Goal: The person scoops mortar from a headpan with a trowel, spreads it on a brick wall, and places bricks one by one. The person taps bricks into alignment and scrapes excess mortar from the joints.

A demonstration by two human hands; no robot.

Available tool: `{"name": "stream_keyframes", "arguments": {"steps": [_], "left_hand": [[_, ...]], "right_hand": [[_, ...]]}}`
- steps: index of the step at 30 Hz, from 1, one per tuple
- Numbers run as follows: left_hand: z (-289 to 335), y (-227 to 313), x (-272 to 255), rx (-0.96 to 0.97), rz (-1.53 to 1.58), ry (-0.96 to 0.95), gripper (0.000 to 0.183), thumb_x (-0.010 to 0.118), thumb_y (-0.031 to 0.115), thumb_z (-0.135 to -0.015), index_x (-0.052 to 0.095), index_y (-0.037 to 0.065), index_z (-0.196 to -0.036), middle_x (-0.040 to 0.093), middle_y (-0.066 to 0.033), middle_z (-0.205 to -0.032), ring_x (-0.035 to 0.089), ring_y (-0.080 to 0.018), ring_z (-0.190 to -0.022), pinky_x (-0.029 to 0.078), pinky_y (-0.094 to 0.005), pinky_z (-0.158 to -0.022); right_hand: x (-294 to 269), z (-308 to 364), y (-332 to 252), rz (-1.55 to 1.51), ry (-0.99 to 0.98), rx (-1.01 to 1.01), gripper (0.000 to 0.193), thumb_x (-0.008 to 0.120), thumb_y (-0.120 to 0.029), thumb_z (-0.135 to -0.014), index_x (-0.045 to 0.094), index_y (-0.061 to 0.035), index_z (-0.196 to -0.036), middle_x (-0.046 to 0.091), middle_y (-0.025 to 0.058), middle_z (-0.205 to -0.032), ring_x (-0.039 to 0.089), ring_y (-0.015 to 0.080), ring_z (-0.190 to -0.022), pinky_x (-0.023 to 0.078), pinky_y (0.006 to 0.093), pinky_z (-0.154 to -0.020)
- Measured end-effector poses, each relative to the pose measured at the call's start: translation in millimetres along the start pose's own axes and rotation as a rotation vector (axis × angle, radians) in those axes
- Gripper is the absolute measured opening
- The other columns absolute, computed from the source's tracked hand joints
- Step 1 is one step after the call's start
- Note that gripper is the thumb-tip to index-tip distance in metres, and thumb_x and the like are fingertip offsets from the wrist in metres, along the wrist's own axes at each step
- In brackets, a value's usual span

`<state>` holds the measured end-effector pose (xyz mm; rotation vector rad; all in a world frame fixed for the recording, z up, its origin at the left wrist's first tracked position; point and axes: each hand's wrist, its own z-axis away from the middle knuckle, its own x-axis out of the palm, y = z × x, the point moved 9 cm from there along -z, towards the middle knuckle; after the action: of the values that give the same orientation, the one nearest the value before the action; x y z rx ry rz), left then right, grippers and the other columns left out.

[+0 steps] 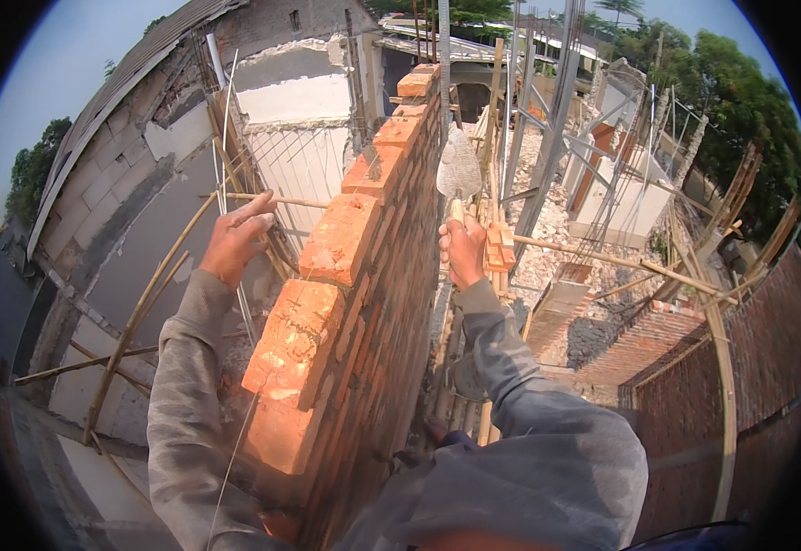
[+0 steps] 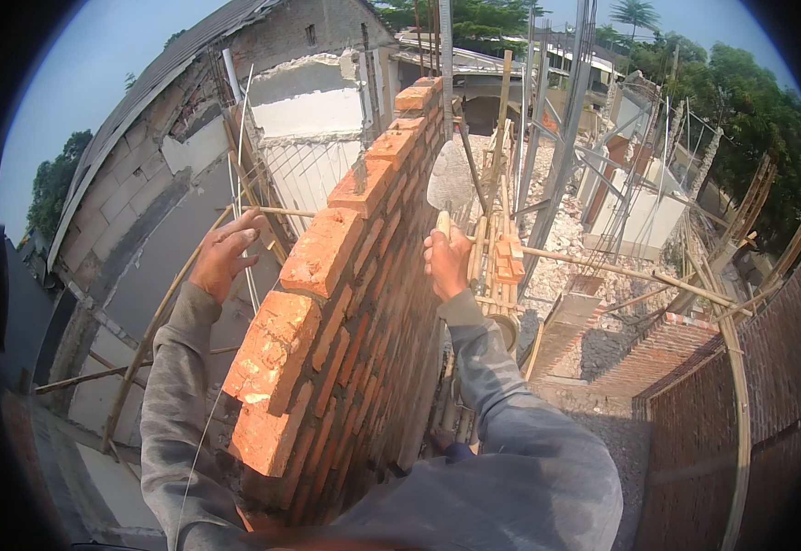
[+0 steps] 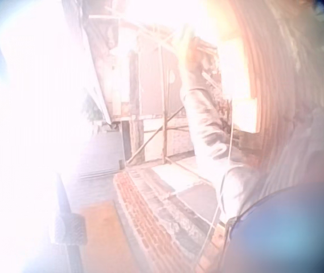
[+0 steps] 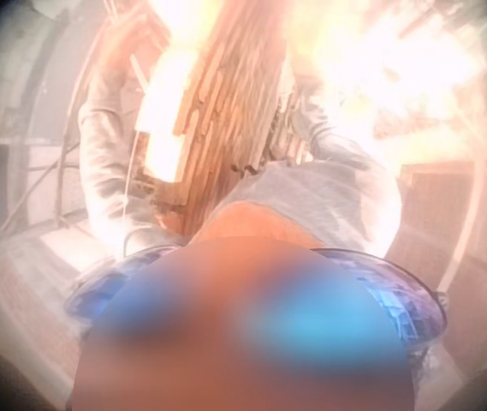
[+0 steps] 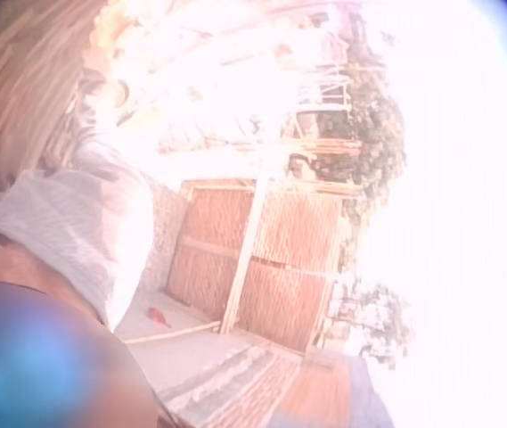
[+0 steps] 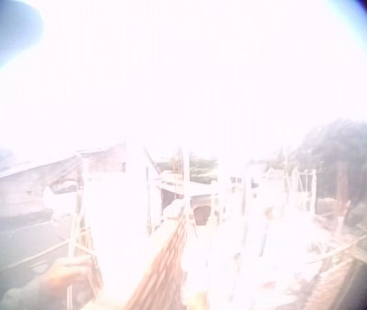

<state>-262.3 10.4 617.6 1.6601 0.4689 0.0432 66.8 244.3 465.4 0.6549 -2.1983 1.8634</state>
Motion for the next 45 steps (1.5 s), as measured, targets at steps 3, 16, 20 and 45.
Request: {"name": "stream_keyframes", "arguments": {"steps": [3,16,20,45], "left_hand": [[-54,-7,14,-0.021,0.023,-0.019,0.086,0.064,0.040,-0.098,0.038,0.002,-0.171,0.042,-0.0243,-0.173,0.031,-0.0432,-0.164,0.031,-0.0672,-0.128],[-172,-1,97,0.060,-0.390,-0.202,0.068,0.056,0.035,-0.102,0.053,0.004,-0.162,0.040,-0.0227,-0.175,0.040,-0.0432,-0.160,0.032,-0.0524,-0.131],[-214,4,114,0.118,-0.404,-0.189,0.047,0.052,0.028,-0.106,0.066,0.004,-0.144,0.045,-0.0253,-0.171,0.042,-0.0444,-0.159,0.030,-0.0447,-0.133],[-218,-2,151,0.258,-0.770,-0.328,0.078,0.049,0.039,-0.104,0.036,0.001,-0.171,0.030,-0.0222,-0.180,0.023,-0.0366,-0.168,0.019,-0.0446,-0.138]], "right_hand": [[9,-38,5,0.005,-0.006,-0.012,0.015,0.060,-0.016,-0.105,0.061,-0.0020,-0.110,0.062,0.0048,-0.090,0.053,0.0079,-0.060,0.040,0.0260,-0.044],[20,-104,16,-0.056,-0.009,-0.055,0.030,0.058,-0.014,-0.106,0.059,-0.0005,-0.133,0.062,0.0030,-0.090,0.051,0.0063,-0.058,0.041,0.0257,-0.044],[23,-111,15,-0.062,-0.028,-0.090,0.056,0.057,-0.013,-0.103,0.052,0.0027,-0.156,0.060,0.0009,-0.085,0.052,0.0064,-0.057,0.041,0.0262,-0.045],[33,-127,24,0.070,-0.088,-0.053,0.053,0.058,-0.012,-0.107,0.051,-0.0006,-0.157,0.060,0.0014,-0.087,0.051,0.0070,-0.057,0.041,0.0265,-0.044]]}}
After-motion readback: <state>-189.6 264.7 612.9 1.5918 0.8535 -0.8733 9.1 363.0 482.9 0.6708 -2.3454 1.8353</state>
